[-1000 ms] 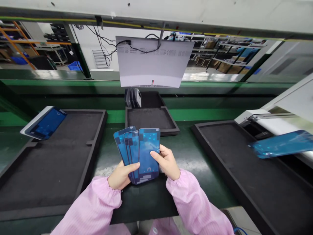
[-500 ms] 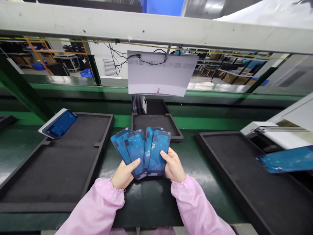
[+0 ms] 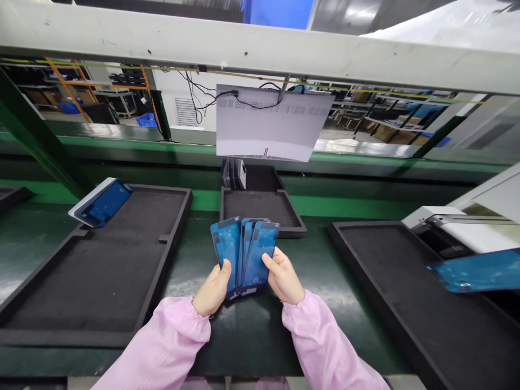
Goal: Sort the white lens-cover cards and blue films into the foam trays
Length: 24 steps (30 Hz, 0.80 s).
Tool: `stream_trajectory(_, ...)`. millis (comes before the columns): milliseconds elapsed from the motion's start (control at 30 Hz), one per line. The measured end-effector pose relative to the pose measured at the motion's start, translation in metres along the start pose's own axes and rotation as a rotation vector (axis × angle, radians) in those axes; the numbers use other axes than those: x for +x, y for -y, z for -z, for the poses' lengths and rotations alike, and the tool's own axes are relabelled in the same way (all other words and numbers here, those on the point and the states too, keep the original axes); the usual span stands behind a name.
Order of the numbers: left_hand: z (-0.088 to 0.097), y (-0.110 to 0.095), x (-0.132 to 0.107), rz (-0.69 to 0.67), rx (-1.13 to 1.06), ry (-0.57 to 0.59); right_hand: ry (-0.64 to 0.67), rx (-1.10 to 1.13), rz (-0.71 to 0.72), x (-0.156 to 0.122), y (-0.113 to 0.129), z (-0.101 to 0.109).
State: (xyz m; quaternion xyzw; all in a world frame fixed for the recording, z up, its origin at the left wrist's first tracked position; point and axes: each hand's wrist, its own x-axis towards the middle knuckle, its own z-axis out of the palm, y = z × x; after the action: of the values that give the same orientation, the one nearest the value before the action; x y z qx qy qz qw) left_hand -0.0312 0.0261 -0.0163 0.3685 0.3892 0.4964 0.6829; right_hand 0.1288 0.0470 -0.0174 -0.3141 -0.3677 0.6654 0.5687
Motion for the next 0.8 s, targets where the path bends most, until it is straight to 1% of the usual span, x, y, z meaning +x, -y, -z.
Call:
stream_trajectory(100,-0.003,0.001,0.0,-0.039,0.321,0.137,0.064,-0.091,0.032,-0.002,-0.008,-0.005)
stream_trajectory(133,-0.004,0.001,0.0,-0.073,0.427,0.17,0.092,-0.136,0.037,-0.003,-0.011,-0.006)
stream_trajectory(167,-0.005,0.002,0.0,-0.116,0.521,0.179,0.12,-0.177,0.036,-0.004,-0.013,-0.008)
stream_trajectory(233,-0.006,0.003,0.002,-0.211,0.63,0.124,0.144,-0.227,0.052,-0.005,-0.016,-0.009)
stream_trajectory(267,-0.006,0.004,0.004,-0.252,0.636,0.078,0.128,-0.237,0.081,-0.006,-0.017,-0.009)
stream_trajectory(333,-0.003,0.005,0.008,-0.313,0.599,-0.005,0.056,-0.263,0.168,-0.005,-0.02,-0.006)
stream_trajectory(367,-0.001,0.006,0.01,-0.336,0.591,-0.028,0.018,-0.289,0.207,-0.004,-0.022,-0.004)
stream_trajectory(433,0.003,0.009,0.013,-0.359,0.64,-0.035,0.003,-0.359,0.228,0.0,-0.028,0.0)
stream_trajectory(533,0.008,0.013,0.018,-0.334,0.743,-0.036,0.077,-0.443,0.167,0.007,-0.037,0.008)
stream_trajectory(567,0.008,0.015,0.019,-0.313,0.741,-0.037,0.088,-0.462,0.149,0.008,-0.038,0.01)
stream_trajectory(633,0.008,0.016,0.02,-0.271,0.67,-0.028,0.083,-0.471,0.116,0.01,-0.038,0.012)
stream_trajectory(700,0.005,0.015,0.019,-0.234,0.527,-0.005,0.092,-0.41,0.06,0.01,-0.032,0.012)
stream_trajectory(800,-0.002,0.009,0.017,-0.15,0.273,0.012,0.097,-0.252,-0.019,0.008,-0.019,0.009)
